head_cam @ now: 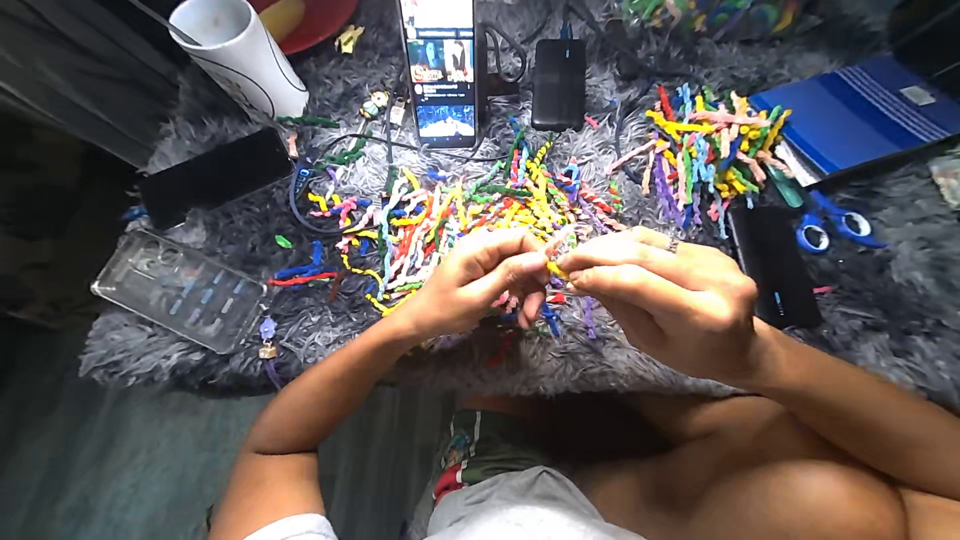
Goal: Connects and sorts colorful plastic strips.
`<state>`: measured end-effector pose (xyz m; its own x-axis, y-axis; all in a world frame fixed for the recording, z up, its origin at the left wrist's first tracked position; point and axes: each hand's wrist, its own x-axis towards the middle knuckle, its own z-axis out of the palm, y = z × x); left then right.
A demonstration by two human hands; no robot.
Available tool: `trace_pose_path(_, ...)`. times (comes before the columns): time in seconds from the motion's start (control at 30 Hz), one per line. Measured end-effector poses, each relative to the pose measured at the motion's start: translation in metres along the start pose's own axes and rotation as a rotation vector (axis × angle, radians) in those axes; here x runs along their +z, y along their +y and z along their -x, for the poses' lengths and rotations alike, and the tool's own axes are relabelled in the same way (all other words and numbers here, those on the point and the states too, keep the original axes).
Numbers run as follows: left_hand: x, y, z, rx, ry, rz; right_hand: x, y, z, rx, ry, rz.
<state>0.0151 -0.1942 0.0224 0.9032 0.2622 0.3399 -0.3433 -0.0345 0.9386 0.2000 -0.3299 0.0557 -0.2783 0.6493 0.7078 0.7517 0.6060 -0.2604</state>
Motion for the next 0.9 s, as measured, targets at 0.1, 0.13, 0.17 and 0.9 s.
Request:
trace_pose_path(0.1, -0.003, -0.002, 0.002, 0.040, -0.068, 0.171, -0.004, -0.002, -0.002, 0.192, 0.020, -0.292)
trace_pose_path(0.13, -0.006, -0.002, 0.002, 0.033, -0.105, 0.187, -0.006, -0.002, -0.003, 0.300, 0.019, -0.420)
trace_pose_path(0.17, -0.008, -0.002, 0.002, 0.029, -0.146, 0.170, -0.007, -0.001, -0.004, 0.406, 0.017, -0.537)
trace_pose_path(0.9, -0.013, -0.002, 0.000, 0.060, -0.181, 0.152, -0.007, 0.010, -0.001, 0.545, 0.014, -0.759)
